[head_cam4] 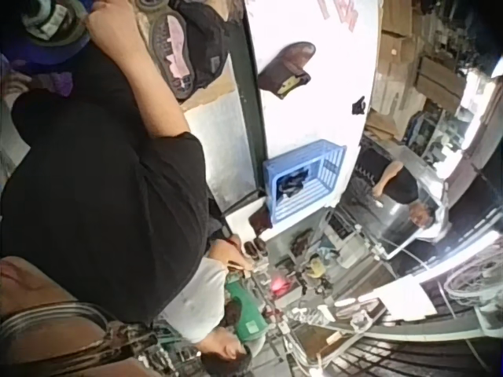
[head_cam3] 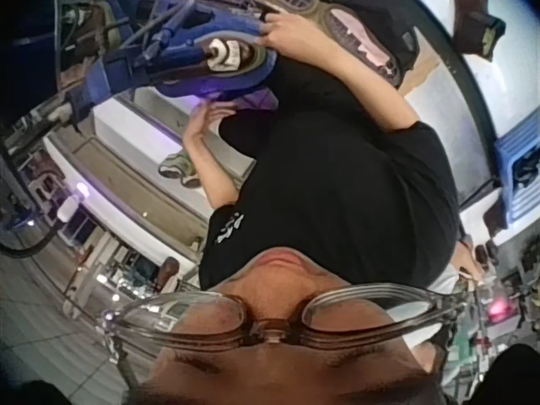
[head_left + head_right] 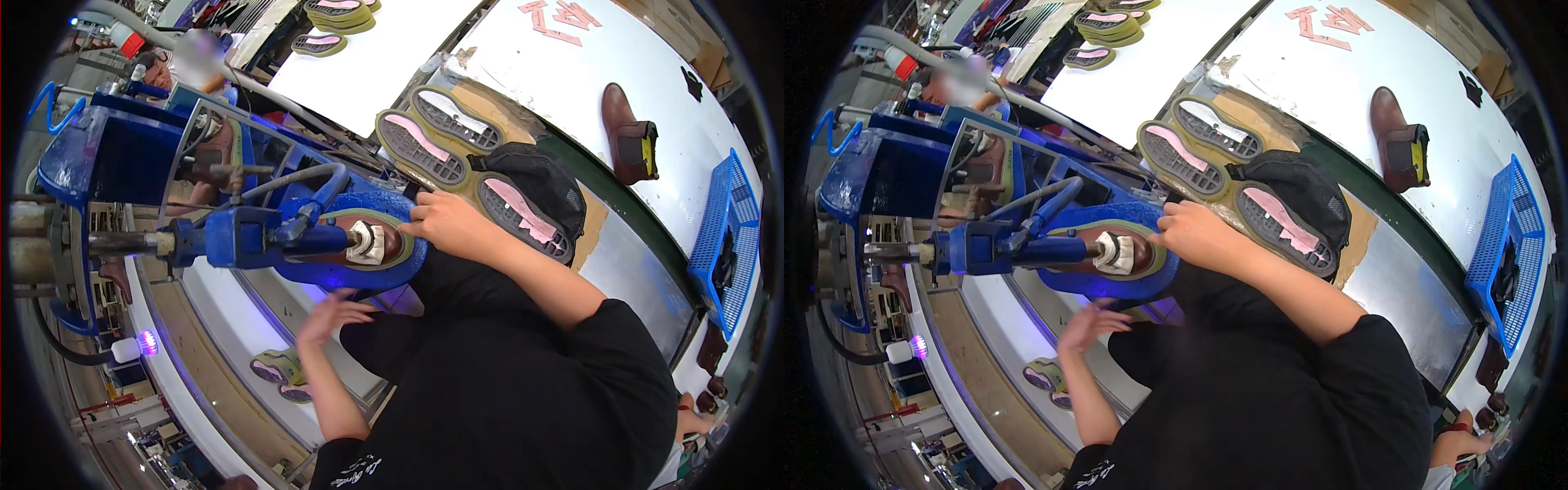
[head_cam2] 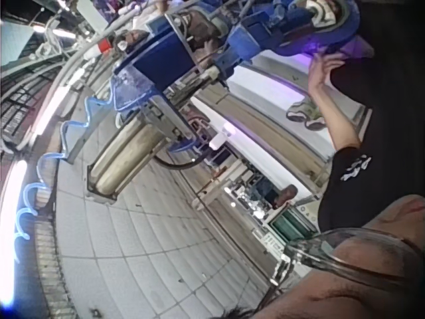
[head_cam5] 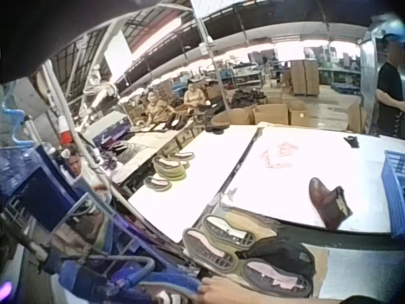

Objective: The person attaches boot uppers to soles by aligning them on a pressing machine fixture, clamping the boots down, and pressing the edges along the soles by hand.

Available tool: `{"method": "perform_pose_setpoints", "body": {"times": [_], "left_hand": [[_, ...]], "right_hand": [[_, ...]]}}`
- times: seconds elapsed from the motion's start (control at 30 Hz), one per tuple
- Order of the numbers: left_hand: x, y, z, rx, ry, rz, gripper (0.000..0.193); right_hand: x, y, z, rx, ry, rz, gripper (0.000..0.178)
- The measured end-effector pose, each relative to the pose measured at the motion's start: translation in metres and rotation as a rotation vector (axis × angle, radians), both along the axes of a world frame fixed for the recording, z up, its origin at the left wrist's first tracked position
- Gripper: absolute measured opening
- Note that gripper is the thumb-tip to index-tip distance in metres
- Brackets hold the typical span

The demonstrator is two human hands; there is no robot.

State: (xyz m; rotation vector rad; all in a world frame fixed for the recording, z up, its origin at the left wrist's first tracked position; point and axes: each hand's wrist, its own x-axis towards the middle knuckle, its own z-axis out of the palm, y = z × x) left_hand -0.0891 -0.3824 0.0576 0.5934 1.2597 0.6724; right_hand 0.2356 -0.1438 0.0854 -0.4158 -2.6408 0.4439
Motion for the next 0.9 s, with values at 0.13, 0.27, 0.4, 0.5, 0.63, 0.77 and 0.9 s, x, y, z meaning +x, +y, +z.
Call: {"method": "perform_pose_setpoints", "body": {"times": [0.13, 0.27, 0.4, 0.5, 0.63, 0.77, 0.9], "left_hand": [[-0.104, -0.003, 0.000, -0.072, 0.298, 0.549, 0.079], [-0.142, 0.036, -0.016, -0.084, 0.601, 0.751, 0.071], [-0.137, 0.065, -0.048, 0.102, 0.583, 0.869, 0.065], [-0.134, 0.067, -0.064, 0.317, 0.537, 0.964, 0.064], [-0.139, 0.046, -0.071, 0.270, 0.582, 0.985, 0.062], [-0.106, 0.009, -0.071, 0.214, 0.560, 1.132, 0.061], [-0.036, -0.025, -0.058, 0.134, 0.536, 1.214, 0.052]], "right_hand": [[0.004, -0.019, 0.004, 0.028, -0.035, -0.074, 0.035], [0.003, -0.036, 0.007, 0.037, -0.041, -0.169, 0.033], [-0.005, -0.045, 0.000, 0.060, 0.004, -0.234, 0.018], [-0.004, -0.047, 0.002, 0.080, 0.021, -0.249, 0.017], [-0.011, -0.049, 0.002, 0.012, 0.010, -0.300, 0.030], [-0.022, -0.034, -0.001, 0.023, 0.032, -0.362, 0.030], [-0.038, 0.006, -0.012, 0.070, 0.039, -0.404, 0.029]]}}
